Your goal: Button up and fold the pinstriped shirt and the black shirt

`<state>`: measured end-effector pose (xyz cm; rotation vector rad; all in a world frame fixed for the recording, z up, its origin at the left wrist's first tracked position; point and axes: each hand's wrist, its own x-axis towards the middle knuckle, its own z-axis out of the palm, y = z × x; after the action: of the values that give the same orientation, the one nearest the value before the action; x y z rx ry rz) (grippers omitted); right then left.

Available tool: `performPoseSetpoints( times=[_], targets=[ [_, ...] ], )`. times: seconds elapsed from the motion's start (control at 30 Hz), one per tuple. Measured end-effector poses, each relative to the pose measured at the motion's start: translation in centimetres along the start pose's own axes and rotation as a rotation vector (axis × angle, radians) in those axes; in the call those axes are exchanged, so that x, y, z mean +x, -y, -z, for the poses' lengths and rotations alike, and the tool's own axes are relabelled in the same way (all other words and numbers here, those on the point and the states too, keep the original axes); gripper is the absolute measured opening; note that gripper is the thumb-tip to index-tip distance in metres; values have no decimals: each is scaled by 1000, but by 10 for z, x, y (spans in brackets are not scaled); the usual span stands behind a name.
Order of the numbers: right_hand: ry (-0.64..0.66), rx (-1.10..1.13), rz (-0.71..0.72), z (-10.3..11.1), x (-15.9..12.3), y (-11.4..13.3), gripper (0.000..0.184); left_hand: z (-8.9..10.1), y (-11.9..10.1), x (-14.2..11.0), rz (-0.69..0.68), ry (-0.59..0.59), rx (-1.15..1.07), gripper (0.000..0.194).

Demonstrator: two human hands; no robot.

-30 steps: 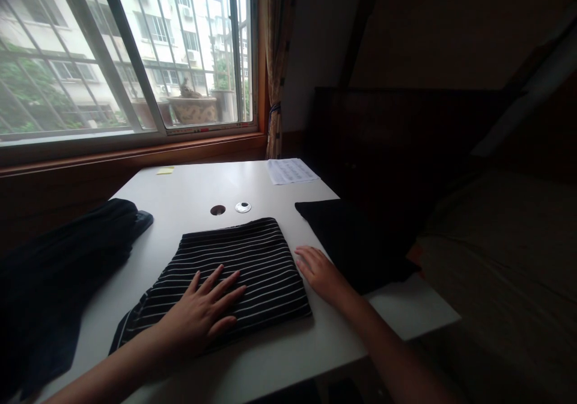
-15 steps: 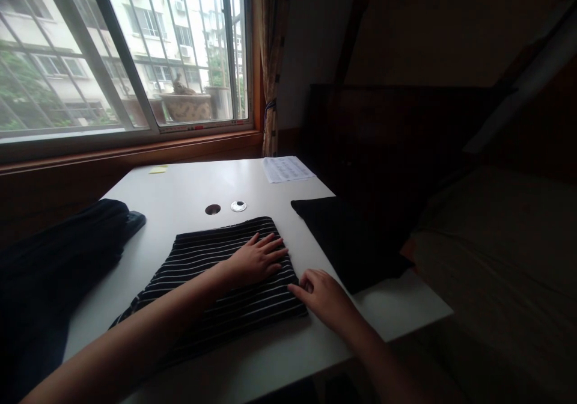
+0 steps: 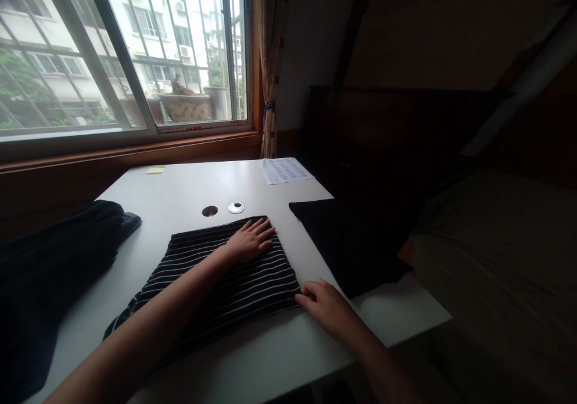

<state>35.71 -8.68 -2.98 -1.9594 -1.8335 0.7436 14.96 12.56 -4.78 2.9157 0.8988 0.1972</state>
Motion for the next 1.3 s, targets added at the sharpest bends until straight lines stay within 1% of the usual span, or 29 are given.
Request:
performPoseSetpoints(
  times=[0.17, 0.27, 0.37, 0.5, 0.57, 0.67, 0.8, 0.87, 0.9, 0.93, 1.0, 1.07, 1.13, 1.17, 1.2, 1.23, 1.27, 1.3],
  targets=[
    [30, -29, 6, 2, -2, 2, 27, 3, 30, 1, 125, 21, 8, 64],
    [51, -39, 7, 2, -2, 0, 27, 6, 49, -3, 203, 39, 13, 64],
    [61, -37, 4, 3, -3, 0, 26, 10, 70, -12, 272, 46, 29, 62],
    [72, -25, 15, 5, -5, 4, 24, 18, 96, -30, 365, 30, 62, 61],
    [76, -20, 19, 6, -6, 5, 24, 23, 106, -41, 423, -6, 83, 61],
    [77, -14, 22, 6, -5, 4, 25, 31, 119, -59, 507, -105, 127, 60],
    [80, -13, 28, 5, -3, 0, 25, 44, 129, -78, 624, -236, 168, 61],
    [85, -21, 30, 5, -2, -1, 25, 52, 126, -82, 641, -294, 184, 61],
    [90, -25, 33, 5, -2, -2, 25, 56, 121, -83, 621, -322, 193, 60],
    [94, -27, 36, 5, -2, -2, 25, 59, 113, -83, 580, -346, 202, 59],
    [106, -28, 39, 6, -1, -1, 26, 61, 87, -83, 441, -361, 211, 57],
    [113, -30, 45, 7, -1, 1, 27, 57, 54, -85, 257, -312, 194, 56],
    [117, -34, 47, 8, -2, 3, 28, 47, 22, -91, 82, -220, 143, 58],
    [120, -35, 47, 8, -2, 4, 28, 40, 10, -95, 15, -168, 111, 60],
    [122, -33, 46, 8, -3, 4, 27, 34, 2, -100, -25, -118, 78, 61],
    [124, -29, 45, 9, -3, 4, 27, 28, -1, -104, -32, -76, 50, 62],
    [126, -22, 45, 9, -4, 4, 27, 24, 2, -109, -14, -45, 30, 63],
    [128, -14, 46, 9, -4, 4, 27, 21, 8, -113, 24, -22, 18, 63]
  ],
)
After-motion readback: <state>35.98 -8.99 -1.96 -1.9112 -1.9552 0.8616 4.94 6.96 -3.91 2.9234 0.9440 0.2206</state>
